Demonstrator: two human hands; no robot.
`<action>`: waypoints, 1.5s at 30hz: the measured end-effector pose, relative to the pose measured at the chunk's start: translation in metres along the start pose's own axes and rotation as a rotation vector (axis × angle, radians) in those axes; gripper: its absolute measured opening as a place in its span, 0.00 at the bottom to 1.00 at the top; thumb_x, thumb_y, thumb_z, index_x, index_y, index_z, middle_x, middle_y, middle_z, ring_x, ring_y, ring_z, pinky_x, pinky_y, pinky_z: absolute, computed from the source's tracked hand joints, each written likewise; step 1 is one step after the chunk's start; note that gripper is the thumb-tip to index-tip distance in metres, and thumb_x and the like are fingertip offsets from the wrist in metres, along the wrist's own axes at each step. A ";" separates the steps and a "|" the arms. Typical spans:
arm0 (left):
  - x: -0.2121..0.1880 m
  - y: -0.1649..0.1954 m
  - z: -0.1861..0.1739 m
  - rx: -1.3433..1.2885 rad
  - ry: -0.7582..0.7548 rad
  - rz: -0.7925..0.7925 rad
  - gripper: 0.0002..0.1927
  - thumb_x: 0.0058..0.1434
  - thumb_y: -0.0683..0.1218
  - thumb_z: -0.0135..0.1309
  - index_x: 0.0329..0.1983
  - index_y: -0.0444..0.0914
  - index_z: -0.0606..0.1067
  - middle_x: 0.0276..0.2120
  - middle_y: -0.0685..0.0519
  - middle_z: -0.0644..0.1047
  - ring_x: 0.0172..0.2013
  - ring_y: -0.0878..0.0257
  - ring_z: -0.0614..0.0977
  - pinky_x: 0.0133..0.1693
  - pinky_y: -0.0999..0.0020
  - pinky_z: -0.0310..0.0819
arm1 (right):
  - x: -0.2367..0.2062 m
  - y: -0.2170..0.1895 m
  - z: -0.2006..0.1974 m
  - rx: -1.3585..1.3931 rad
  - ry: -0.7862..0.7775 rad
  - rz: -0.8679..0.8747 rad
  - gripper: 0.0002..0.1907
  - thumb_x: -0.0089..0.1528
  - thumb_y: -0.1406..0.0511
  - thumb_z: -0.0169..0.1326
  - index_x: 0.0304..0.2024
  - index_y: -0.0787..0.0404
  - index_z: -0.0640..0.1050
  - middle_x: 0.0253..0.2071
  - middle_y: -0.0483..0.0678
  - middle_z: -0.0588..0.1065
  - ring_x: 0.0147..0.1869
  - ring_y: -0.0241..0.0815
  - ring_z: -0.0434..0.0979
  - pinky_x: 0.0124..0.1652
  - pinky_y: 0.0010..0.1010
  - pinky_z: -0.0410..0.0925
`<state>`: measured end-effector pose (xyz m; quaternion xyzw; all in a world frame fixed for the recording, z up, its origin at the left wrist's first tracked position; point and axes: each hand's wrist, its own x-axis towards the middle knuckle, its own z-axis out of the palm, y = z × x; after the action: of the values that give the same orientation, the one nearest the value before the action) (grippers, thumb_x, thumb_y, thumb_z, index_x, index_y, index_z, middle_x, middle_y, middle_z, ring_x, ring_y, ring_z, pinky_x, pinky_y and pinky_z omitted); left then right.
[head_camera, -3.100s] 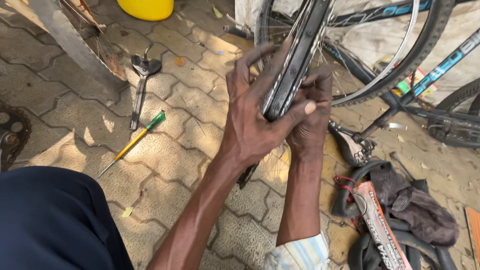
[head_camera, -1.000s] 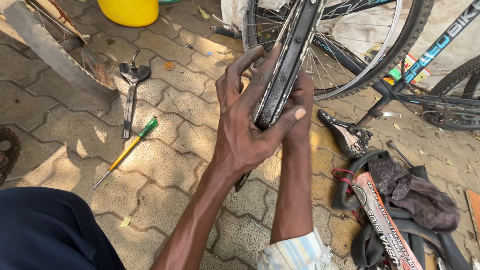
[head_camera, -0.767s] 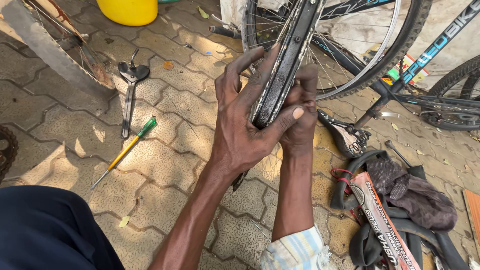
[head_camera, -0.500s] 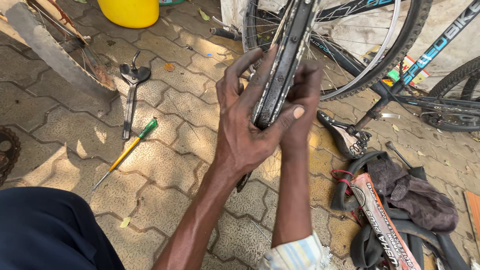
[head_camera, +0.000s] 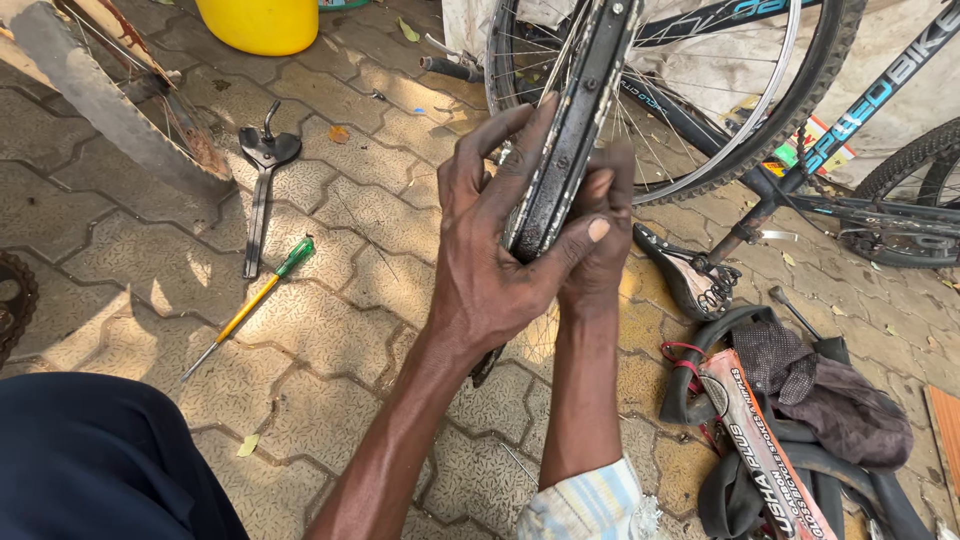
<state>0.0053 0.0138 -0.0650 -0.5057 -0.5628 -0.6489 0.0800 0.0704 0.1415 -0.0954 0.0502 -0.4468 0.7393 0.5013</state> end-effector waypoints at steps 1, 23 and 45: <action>-0.001 0.000 0.000 0.001 -0.001 -0.001 0.42 0.64 0.58 0.66 0.76 0.46 0.60 0.69 0.46 0.64 0.72 0.51 0.64 0.73 0.47 0.61 | -0.001 0.002 -0.001 -0.060 -0.068 -0.058 0.10 0.71 0.61 0.61 0.47 0.61 0.77 0.46 0.50 0.76 0.45 0.35 0.80 0.44 0.27 0.77; -0.001 0.000 -0.002 -0.018 -0.033 -0.025 0.43 0.64 0.59 0.65 0.77 0.47 0.60 0.67 0.45 0.66 0.71 0.50 0.65 0.71 0.47 0.66 | 0.006 -0.012 0.022 -0.227 -0.128 -0.008 0.10 0.73 0.59 0.54 0.51 0.58 0.75 0.39 0.41 0.76 0.39 0.27 0.77 0.39 0.20 0.74; 0.014 -0.008 -0.005 0.075 -0.029 0.089 0.44 0.70 0.56 0.56 0.80 0.44 0.46 0.75 0.44 0.57 0.74 0.49 0.63 0.75 0.46 0.58 | 0.007 0.000 0.002 -0.626 -0.097 -0.172 0.21 0.67 0.76 0.54 0.64 0.66 0.75 0.62 0.53 0.76 0.66 0.43 0.77 0.67 0.33 0.73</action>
<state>-0.0094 0.0186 -0.0587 -0.5362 -0.5649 -0.6157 0.1196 0.0664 0.1451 -0.0902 -0.0339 -0.6699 0.5176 0.5313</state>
